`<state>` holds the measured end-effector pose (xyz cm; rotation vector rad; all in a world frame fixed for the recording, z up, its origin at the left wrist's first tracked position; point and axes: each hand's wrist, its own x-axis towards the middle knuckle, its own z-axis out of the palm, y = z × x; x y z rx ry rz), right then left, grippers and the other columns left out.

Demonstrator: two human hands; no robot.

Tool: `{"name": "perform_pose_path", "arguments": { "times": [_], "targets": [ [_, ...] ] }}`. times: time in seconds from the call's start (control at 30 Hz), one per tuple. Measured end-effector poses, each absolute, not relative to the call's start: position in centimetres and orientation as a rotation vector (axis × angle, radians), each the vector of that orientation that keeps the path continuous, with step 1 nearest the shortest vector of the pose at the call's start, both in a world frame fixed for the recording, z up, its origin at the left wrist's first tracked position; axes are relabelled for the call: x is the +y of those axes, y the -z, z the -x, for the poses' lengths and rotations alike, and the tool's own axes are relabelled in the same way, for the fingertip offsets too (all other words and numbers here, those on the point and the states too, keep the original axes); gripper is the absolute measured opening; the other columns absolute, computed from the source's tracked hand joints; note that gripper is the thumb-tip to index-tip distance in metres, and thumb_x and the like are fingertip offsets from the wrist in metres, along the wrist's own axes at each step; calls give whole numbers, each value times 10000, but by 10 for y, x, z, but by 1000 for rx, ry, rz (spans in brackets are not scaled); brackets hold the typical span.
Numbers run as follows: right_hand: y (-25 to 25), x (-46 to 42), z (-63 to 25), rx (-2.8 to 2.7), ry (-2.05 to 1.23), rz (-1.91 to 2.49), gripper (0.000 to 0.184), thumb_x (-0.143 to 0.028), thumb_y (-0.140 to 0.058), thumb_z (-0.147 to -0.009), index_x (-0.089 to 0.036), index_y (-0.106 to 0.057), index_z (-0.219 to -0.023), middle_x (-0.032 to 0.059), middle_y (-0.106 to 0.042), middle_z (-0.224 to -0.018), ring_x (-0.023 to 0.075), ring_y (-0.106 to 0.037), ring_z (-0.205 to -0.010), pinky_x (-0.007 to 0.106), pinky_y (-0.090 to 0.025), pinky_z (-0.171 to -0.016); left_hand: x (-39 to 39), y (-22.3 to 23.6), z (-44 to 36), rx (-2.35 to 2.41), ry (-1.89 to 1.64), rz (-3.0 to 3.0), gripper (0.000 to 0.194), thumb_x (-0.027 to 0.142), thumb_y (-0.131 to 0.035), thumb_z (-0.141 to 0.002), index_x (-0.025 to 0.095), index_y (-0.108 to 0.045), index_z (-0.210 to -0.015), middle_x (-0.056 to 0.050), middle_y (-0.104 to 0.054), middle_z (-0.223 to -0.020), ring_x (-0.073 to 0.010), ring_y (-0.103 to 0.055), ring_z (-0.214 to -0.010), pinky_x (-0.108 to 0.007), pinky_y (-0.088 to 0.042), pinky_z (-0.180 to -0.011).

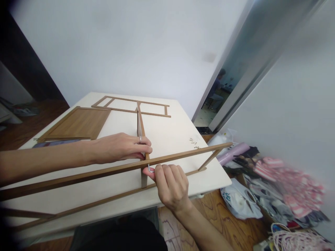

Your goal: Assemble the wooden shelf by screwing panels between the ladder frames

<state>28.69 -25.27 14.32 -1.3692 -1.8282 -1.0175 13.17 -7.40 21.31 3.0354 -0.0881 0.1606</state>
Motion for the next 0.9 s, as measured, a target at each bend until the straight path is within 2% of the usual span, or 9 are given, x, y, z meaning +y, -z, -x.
{"name": "perform_pose_path", "arguments": {
  "times": [0.2, 0.4, 0.7, 0.9],
  "targets": [
    [-130, -249, -277, -1666, 897, 1408, 128, -223, -632, -1008, -167, -580, -906, 39, -617, -695, 166, -506, -658, 330, -406, -628, -74, -213, -131, -85, -174, -3050, 105, 227, -487, -1050, 239, -577, -1102, -13, -652, -1236, -119, -661, -827, -240, -407, -617],
    [-135, -253, -279, -1681, 772, 1443, 142, -240, -665, -993, -179, -576, -900, 44, -597, -730, 184, -522, -707, 333, -428, -653, -72, -213, -131, -112, -178, -3052, 98, 261, -529, -1047, 252, -584, -1128, -8, -652, -1228, -120, -675, -835, -230, -432, -631],
    [-156, -258, -286, -1899, 710, 1379, 129, -81, -694, -939, -174, -604, -947, 29, -584, -758, 171, -479, -741, 308, -420, -685, -73, -213, -131, -107, -183, -3099, 109, 282, -541, -1048, 257, -578, -1148, -6, -648, -1244, -125, -676, -823, -236, -419, -609],
    [-155, -255, -287, -1907, 741, 1365, 137, -77, -642, -960, -174, -581, -884, 30, -552, -722, 174, -450, -724, 308, -398, -652, -73, -213, -132, -85, -202, -3058, 87, 265, -532, -1047, 245, -584, -1114, -12, -637, -1247, -111, -659, -802, -229, -404, -593]
  ]
}}
